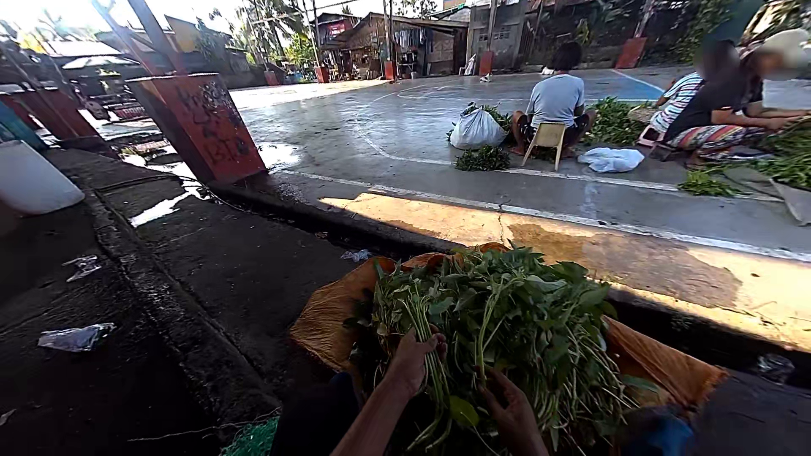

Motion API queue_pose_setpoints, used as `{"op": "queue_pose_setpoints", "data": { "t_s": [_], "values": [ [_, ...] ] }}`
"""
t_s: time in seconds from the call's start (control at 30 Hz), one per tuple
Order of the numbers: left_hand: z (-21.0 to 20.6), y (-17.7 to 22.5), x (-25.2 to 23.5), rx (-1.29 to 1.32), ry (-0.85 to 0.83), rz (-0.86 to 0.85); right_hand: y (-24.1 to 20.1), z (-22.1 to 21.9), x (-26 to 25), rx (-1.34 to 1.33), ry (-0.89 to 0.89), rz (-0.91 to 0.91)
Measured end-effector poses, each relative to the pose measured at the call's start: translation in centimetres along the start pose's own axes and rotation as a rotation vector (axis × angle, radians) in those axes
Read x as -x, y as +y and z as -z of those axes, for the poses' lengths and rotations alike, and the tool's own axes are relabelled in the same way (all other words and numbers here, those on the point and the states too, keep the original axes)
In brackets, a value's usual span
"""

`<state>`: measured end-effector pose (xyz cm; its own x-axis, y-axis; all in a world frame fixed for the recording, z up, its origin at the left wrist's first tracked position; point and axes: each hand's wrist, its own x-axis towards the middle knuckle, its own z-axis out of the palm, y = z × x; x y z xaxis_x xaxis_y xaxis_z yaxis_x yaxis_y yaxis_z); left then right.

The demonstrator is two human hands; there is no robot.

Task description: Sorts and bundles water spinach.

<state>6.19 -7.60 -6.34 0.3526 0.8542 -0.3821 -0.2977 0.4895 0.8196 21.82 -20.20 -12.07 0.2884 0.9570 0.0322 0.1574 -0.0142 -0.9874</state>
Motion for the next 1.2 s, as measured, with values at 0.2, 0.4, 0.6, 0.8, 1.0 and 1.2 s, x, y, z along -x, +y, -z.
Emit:
{"op": "queue_pose_setpoints", "data": {
  "t_s": [0.2, 0.4, 0.6, 0.8, 1.0, 1.2],
  "values": [
    [-0.1, 0.7, 0.5, -0.093, -0.087, -0.069, 1.2, -3.7, 1.7, 0.038, -0.023, 0.076],
    [0.2, 0.7, 0.5, -0.348, -0.036, -0.271, 0.8, -5.0, 2.4, 0.334, 0.055, 0.008],
    [0.6, -1.6, -0.3, -0.653, 0.114, -0.323, -0.5, -5.8, 2.6, 0.516, 0.083, -0.066],
    [0.2, -3.1, -0.3, -0.677, 0.157, -0.403, -1.3, -6.2, 2.3, 0.694, 0.131, -0.072],
    [-0.2, -3.4, -0.8, -0.479, 0.153, -0.405, -0.6, -6.9, 2.2, 0.806, 0.143, 0.139],
    [-0.6, -2.5, -0.3, -0.640, 0.140, -0.416, -0.7, -5.7, -0.4, 0.711, 0.382, 0.767]
  ]
}}
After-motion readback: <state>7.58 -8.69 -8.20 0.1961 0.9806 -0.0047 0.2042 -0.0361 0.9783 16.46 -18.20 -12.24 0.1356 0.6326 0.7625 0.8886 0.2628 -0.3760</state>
